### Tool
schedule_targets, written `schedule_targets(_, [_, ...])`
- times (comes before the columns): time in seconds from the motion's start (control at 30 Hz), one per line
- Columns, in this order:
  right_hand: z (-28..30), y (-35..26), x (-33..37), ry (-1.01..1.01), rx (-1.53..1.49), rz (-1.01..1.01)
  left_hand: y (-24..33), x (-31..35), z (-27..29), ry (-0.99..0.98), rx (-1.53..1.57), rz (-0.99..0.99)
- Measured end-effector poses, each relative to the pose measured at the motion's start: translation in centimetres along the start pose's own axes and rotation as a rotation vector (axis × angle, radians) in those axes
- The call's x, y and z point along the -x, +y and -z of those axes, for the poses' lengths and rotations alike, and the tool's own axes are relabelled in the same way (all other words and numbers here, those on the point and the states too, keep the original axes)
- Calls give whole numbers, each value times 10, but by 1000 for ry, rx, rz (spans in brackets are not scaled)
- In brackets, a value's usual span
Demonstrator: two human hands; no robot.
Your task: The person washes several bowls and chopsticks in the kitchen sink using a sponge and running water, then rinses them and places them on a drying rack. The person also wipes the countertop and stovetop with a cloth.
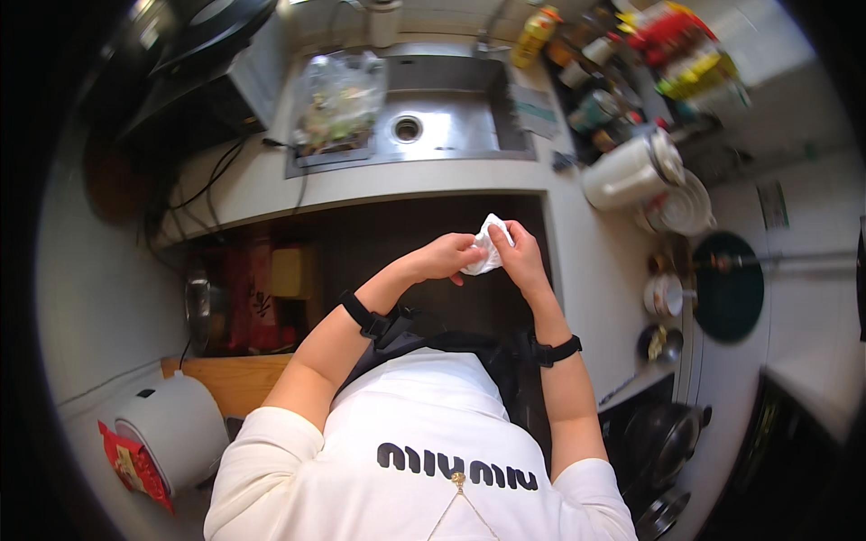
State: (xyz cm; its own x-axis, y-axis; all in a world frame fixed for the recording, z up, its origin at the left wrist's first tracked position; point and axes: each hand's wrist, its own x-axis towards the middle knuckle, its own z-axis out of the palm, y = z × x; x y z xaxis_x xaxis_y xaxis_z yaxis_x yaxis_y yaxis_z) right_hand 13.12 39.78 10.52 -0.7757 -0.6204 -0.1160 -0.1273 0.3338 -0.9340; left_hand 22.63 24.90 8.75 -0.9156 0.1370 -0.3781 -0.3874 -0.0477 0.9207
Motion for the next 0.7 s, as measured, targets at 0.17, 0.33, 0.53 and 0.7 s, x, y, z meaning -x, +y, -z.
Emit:
schedule_targets(0.17, [-70,-28,-56,-404,40,-124,-9,29,79,-11,-196,-10])
schedule_targets(0.33, [-127,-13,-97,-306,221,59,-34,35,113,329,-350,-105])
schedule_targets(0.53, [-132,10,-186,75,798,191,-45,47,146,561,-173,-156])
schedule_targets(0.7, [-128,13,-223,-28,666,207,-72,73,218,824,158,126])
